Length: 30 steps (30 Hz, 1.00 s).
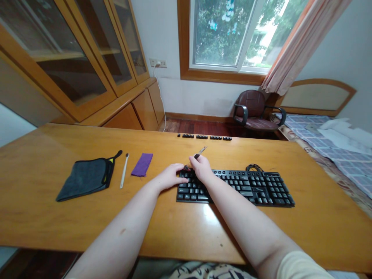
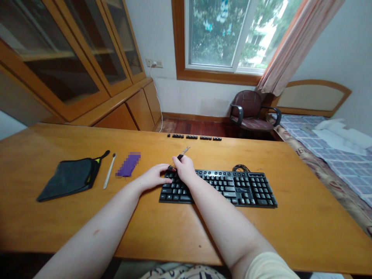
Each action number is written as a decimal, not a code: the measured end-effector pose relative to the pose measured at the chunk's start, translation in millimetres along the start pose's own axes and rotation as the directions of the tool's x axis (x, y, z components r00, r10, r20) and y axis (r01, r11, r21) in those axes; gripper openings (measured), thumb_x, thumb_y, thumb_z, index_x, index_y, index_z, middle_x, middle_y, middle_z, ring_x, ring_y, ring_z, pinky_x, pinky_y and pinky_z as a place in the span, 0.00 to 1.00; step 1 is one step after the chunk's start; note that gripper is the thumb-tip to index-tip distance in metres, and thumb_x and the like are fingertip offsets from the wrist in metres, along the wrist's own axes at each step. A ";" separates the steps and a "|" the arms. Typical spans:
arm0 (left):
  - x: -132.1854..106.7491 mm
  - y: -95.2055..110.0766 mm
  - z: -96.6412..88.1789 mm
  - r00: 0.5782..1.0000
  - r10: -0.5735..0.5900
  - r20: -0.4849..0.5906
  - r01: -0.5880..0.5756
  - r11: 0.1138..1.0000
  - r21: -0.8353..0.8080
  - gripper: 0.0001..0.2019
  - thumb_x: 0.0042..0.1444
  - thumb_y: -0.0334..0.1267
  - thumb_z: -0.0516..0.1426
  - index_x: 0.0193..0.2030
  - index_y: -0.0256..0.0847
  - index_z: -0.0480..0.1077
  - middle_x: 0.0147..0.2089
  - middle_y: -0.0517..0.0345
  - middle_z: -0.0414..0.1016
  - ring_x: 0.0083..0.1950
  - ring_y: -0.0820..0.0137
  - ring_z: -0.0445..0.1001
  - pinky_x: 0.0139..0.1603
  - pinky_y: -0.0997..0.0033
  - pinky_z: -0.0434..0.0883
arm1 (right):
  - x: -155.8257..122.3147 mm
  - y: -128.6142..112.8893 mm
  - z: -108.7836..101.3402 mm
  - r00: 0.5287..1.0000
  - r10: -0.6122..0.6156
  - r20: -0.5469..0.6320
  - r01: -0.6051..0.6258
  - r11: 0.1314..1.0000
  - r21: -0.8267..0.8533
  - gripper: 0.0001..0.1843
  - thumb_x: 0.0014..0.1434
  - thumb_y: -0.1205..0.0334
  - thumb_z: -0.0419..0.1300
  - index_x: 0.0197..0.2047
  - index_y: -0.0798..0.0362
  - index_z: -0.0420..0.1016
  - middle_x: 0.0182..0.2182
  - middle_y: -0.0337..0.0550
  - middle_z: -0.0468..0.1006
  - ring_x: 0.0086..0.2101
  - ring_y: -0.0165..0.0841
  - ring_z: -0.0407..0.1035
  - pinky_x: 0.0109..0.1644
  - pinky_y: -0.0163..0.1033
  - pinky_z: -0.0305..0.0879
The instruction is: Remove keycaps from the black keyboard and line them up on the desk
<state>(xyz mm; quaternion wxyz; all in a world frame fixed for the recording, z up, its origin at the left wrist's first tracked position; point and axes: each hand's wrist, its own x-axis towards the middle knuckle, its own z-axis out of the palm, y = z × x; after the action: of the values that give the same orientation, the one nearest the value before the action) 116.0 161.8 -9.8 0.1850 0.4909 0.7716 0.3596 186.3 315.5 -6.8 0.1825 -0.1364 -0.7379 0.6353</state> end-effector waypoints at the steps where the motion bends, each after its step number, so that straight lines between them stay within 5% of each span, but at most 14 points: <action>1: -0.4 0.6 0.4 0.999 -0.011 -0.032 0.012 1.000 0.007 0.22 0.44 0.42 0.64 0.47 0.41 0.71 0.47 0.52 0.74 0.50 0.60 0.70 0.54 0.60 0.65 | -0.5 -0.3 0.4 1.000 0.002 0.024 -0.002 0.999 0.033 0.19 0.53 0.48 0.54 0.21 0.53 0.60 0.16 0.32 0.58 0.20 0.25 0.53 0.24 0.32 0.51; 8: -1.8 12.9 0.1 0.952 -0.097 -0.290 0.080 0.994 -0.068 0.19 0.52 0.44 0.57 0.49 0.39 0.69 0.47 0.51 0.73 0.48 0.64 0.71 0.52 0.61 0.67 | -3.2 -7.1 2.1 0.997 0.035 0.067 -0.044 0.988 0.145 0.21 0.52 0.45 0.55 0.21 0.54 0.63 0.14 0.32 0.60 0.17 0.25 0.53 0.23 0.33 0.50; 18: 1.3 11.9 3.2 0.918 -0.129 -0.376 0.108 0.991 -0.076 0.13 0.52 0.41 0.56 0.43 0.39 0.73 0.41 0.53 0.76 0.42 0.65 0.73 0.47 0.64 0.69 | -4.3 -3.6 2.5 0.995 -0.103 0.009 0.103 0.995 0.001 0.17 0.53 0.50 0.56 0.24 0.55 0.70 0.22 0.39 0.71 0.26 0.29 0.65 0.31 0.33 0.60; 30: -0.5 16.1 3.5 0.905 -0.089 -0.417 0.077 0.996 -0.044 0.12 0.53 0.40 0.56 0.42 0.40 0.73 0.43 0.53 0.76 0.46 0.65 0.73 0.51 0.63 0.68 | -3.9 -2.1 4.2 0.995 0.048 0.091 -0.055 0.996 0.075 0.23 0.55 0.47 0.54 0.20 0.56 0.71 0.17 0.41 0.71 0.19 0.28 0.64 0.25 0.33 0.61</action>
<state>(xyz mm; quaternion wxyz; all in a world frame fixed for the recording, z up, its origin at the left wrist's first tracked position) 128.4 166.8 -0.3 0.0372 0.3667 0.8087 0.4585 188.0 309.7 -5.6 0.1381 -0.1199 -0.7165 0.6732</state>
